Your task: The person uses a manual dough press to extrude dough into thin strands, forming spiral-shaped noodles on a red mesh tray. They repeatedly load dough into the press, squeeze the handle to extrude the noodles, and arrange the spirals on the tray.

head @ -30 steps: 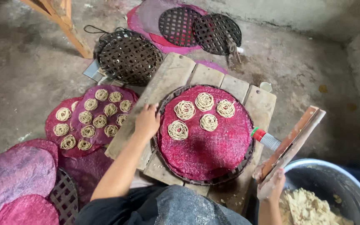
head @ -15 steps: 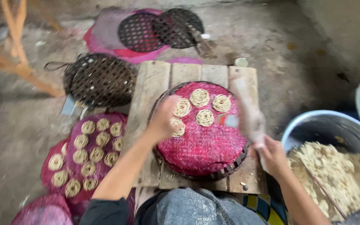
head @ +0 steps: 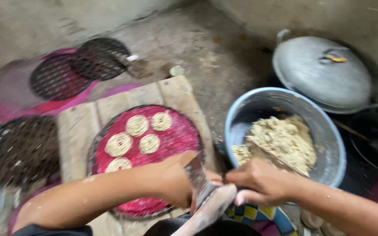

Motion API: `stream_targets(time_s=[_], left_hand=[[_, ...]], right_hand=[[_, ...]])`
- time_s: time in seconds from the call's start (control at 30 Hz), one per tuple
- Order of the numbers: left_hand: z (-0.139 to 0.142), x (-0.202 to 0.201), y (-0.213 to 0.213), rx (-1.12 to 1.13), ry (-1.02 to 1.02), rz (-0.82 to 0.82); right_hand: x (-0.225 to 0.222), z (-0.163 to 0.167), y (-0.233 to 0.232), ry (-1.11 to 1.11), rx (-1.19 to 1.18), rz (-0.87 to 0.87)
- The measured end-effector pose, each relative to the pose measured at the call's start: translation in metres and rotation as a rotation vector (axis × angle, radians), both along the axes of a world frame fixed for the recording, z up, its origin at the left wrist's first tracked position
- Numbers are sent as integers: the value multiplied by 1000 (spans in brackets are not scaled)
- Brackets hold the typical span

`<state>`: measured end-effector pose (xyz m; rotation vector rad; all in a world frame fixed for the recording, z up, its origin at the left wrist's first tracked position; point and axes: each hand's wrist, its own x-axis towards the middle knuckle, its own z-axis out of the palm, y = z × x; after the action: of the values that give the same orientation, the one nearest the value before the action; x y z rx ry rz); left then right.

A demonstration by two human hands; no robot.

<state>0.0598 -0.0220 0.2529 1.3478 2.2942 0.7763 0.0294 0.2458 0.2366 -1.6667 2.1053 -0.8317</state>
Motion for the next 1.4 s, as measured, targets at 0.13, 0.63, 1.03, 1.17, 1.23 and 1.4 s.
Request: stream_targets(time_s=[0.13, 0.63, 1.03, 1.17, 1.23, 1.4], left_hand=[[-25, -38, 34, 339, -301, -110], [-202, -124, 170, 563, -1469, 30], [-250, -157, 200, 763, 134, 513], [-242, -150, 197, 876, -5, 570], [-239, -149, 197, 914, -79, 558], [-235, -147, 196, 957, -106, 507]], right_hand=[[22, -30, 82, -256, -57, -158], [-43, -40, 207, 1232, 48, -761], [-63, -204, 166, 359, 696, -988], [-62, -196, 169, 56, 906, -943], [-56, -199, 169, 123, 790, -957], [-41, -212, 153, 172, 708, -986]])
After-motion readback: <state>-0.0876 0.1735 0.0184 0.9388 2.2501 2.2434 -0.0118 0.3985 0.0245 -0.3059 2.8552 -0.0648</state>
